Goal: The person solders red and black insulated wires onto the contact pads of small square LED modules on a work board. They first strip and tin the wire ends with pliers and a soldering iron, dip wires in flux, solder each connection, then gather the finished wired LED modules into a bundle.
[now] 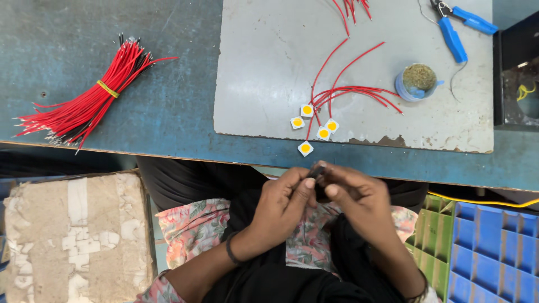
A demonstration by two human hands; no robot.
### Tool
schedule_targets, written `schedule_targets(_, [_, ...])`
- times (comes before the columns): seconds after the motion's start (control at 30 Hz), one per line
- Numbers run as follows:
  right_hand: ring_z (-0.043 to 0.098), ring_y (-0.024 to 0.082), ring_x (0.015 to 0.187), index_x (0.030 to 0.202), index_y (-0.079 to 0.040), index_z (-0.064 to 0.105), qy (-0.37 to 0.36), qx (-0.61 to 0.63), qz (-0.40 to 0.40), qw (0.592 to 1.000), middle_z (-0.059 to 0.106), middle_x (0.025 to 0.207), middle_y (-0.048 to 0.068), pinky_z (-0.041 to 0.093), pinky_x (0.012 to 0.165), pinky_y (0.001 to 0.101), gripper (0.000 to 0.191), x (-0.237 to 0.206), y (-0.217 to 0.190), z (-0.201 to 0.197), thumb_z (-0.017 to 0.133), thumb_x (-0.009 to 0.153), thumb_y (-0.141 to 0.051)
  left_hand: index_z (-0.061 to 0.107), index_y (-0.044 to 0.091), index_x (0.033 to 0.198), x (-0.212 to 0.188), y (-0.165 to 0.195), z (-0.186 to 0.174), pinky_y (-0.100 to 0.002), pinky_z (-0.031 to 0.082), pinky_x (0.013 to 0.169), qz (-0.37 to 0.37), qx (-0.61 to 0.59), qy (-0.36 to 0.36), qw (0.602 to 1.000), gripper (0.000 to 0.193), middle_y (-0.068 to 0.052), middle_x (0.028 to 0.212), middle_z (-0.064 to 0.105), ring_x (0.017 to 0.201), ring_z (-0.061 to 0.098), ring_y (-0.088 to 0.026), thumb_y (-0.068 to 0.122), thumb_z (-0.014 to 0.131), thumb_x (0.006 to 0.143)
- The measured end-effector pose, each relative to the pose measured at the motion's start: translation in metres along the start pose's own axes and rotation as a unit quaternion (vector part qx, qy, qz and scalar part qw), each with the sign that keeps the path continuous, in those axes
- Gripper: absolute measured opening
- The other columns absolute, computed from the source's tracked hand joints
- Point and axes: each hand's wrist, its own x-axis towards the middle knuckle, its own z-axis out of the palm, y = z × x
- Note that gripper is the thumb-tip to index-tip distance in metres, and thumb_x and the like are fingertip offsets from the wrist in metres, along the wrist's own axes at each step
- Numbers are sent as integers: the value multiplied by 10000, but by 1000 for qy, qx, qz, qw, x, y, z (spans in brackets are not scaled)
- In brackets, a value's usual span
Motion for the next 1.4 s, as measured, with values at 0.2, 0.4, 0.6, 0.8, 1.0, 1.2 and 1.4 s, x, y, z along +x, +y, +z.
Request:
schedule_targets(0.2, [702, 231, 1051, 1115, 72, 753, 14, 101, -18, 995, 736, 1264, 202, 574, 912, 336, 219, -12, 29, -1, 707, 951, -65, 657, -8, 1130, -5, -1, 10, -275, 518, 583, 62, 54, -26, 996, 192, -71, 744, 665, 622, 636, -126, 137, 561, 1047])
schedule_targets(0.4, [703, 295, 1168, 1071, 71, 745, 38, 124, -52, 990, 734, 1240, 238, 553, 1030, 404, 186, -30, 44, -7, 713, 941, -58, 670, 15, 1059, -10, -16, 19, -320, 553, 645, 90, 105, -77, 987, 173, -94, 832, 688, 714, 709, -215, 173, 600, 1069])
schedule_targets(0.6, [763, 331, 1009, 995, 13, 695, 120, 199, -171, 957, 754, 1045, 177, 595, 1023, 541, 171, -48, 52, -44, 689, 1083, -134, 656, 84, 1209, 4, 12, -35, -551, 409, 1136, 299, 415, -2, 859, 385, -137, 1307, 638, 1293, 565, -377, 318, 746, 917])
schedule_targets(0.8, [718, 264, 945, 1104, 52, 645, 197, 207, -252, 924, 704, 1030, 164, 603, 907, 490, 190, -63, 53, -107, 678, 1181, -119, 532, 121, 1543, 59, 4, -99, -677, 81, 1288, 230, 602, 186, 741, 630, -199, 1708, 241, 1608, 96, -436, 481, 693, 1051])
schedule_targets(1.0, [683, 257, 927, 1126, 67, 623, 201, 187, -262, 925, 679, 1026, 184, 596, 921, 465, 196, -84, 64, -123, 655, 1239, -90, 484, 165, 1578, 73, -7, -97, -705, 64, 1239, 188, 635, 197, 723, 729, -221, 1687, 229, 1559, 51, -473, 617, 652, 1031])
schedule_targets(1.2, [681, 289, 932, 1159, 48, 571, 182, 175, -254, 934, 658, 1078, 180, 586, 914, 447, 162, -72, 67, -125, 607, 1227, -94, 459, 151, 1546, 82, -7, -97, -735, 81, 1184, 147, 652, 203, 716, 764, -267, 1537, 383, 1474, 211, -527, 677, 605, 1011])
schedule_targets(1.4, [717, 323, 943, 1206, 31, 564, 139, 123, -240, 953, 694, 1067, 207, 575, 837, 393, 202, -47, 35, -115, 611, 1267, -156, 487, 172, 1506, 89, -9, -98, -754, 88, 1134, 158, 669, 194, 700, 734, -281, 1438, 458, 1392, 338, -544, 708, 553, 1009])
